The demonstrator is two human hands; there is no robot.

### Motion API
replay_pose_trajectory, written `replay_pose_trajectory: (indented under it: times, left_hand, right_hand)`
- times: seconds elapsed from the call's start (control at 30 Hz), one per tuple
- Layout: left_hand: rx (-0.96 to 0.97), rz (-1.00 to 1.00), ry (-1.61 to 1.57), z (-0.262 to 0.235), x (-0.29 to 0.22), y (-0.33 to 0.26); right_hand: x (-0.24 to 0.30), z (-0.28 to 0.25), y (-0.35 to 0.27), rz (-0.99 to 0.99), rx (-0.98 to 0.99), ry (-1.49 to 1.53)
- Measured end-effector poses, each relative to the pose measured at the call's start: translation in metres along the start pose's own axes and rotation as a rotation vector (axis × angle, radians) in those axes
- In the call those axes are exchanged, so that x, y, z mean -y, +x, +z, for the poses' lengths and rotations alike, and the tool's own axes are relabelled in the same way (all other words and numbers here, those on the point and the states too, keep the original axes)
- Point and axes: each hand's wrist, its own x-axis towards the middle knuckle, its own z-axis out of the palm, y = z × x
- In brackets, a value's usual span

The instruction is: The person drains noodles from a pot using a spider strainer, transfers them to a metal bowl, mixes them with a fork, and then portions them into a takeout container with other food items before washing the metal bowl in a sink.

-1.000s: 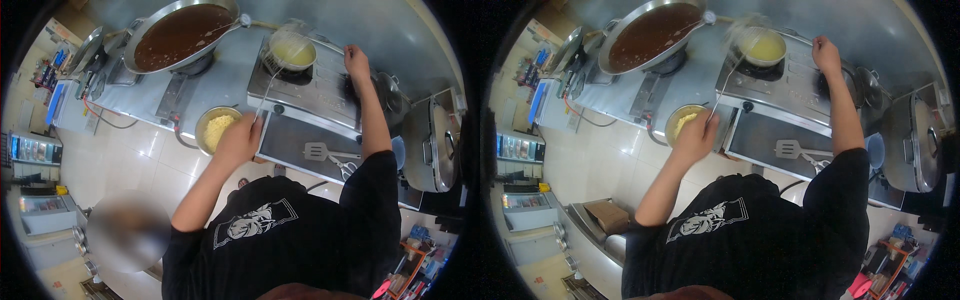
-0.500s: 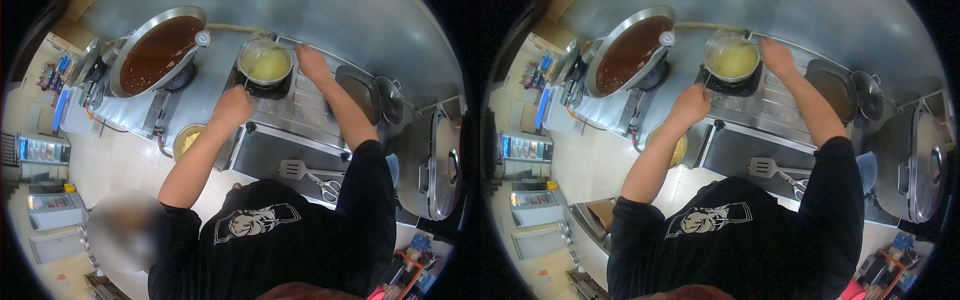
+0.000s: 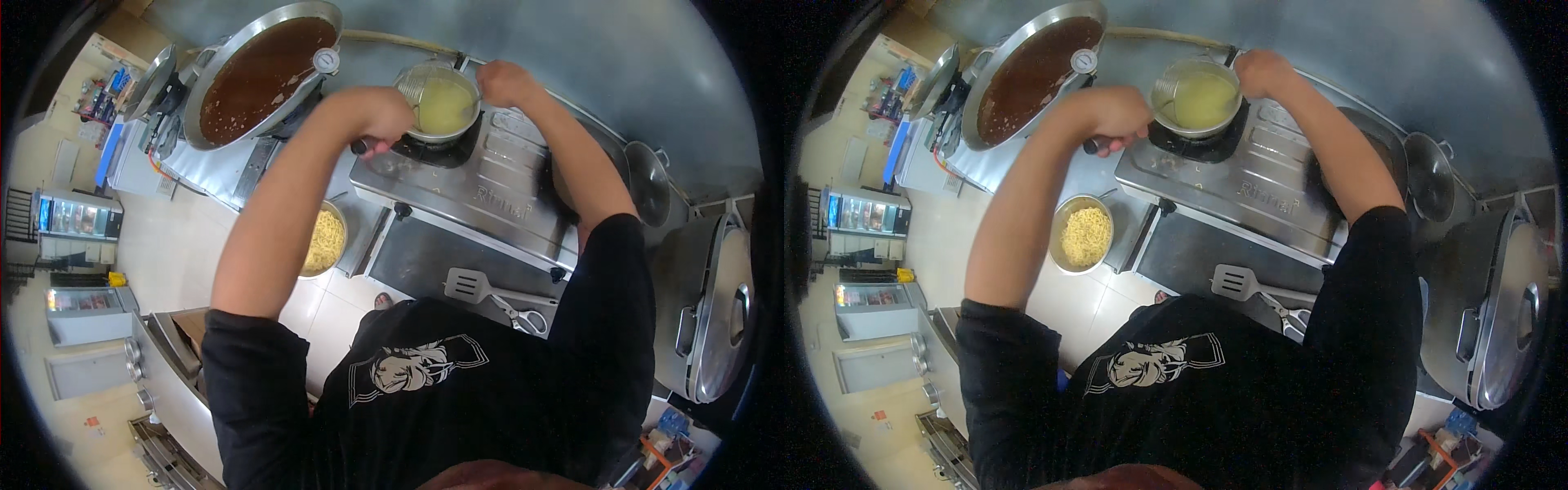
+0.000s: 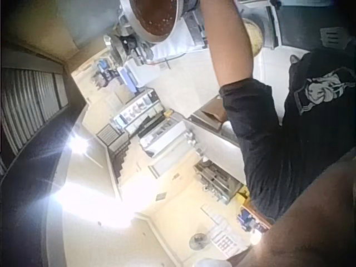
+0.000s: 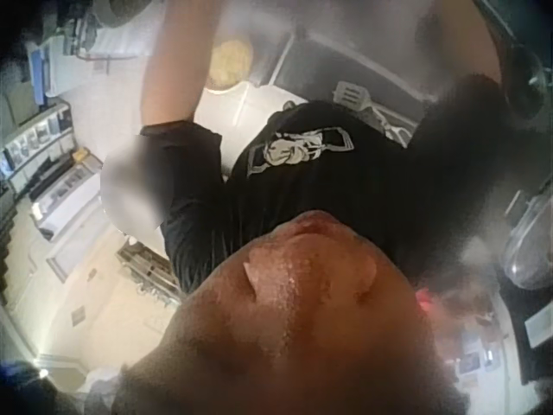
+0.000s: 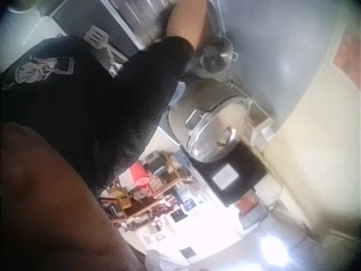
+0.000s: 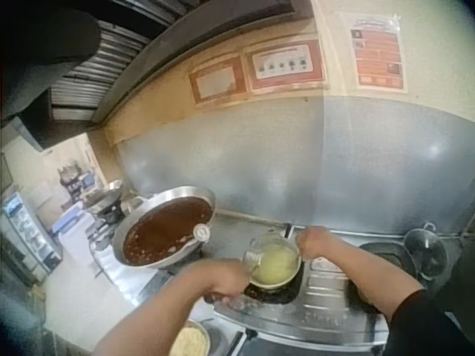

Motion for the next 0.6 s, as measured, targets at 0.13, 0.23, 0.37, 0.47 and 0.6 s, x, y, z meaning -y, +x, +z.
replay_pose_trajectory:
  times: [0.13,0.23,0.37,0.47,0.6]
  left_hand:
    - [0.173,-0.162,-0.477,-0.021,0.016,0.016]
    - [0.281,-0.186,-0.647,-0.030,0.030,0.022]
    - [0.277,-0.182,-0.783,-0.026,0.041,0.014]
    - [0.253,-0.184,-0.883,-0.022,0.050,0.010]
    - [0.336,-0.113,-1.156,-0.004,0.087,0.014]
  right_hand:
    - [0.023,-0.018,-0.008,0.127,0.106,0.101]
    - [0.000,0.004,0.006,0.109,-0.005,0.220]
    - [0.005,-0.038,-0.024,0.290,-0.081,0.291]
    - [0.002,-0.049,-0.036,0.413,-0.171,0.301]
    - [-0.012,-0.058,-0.043,0.425,-0.281,0.336]
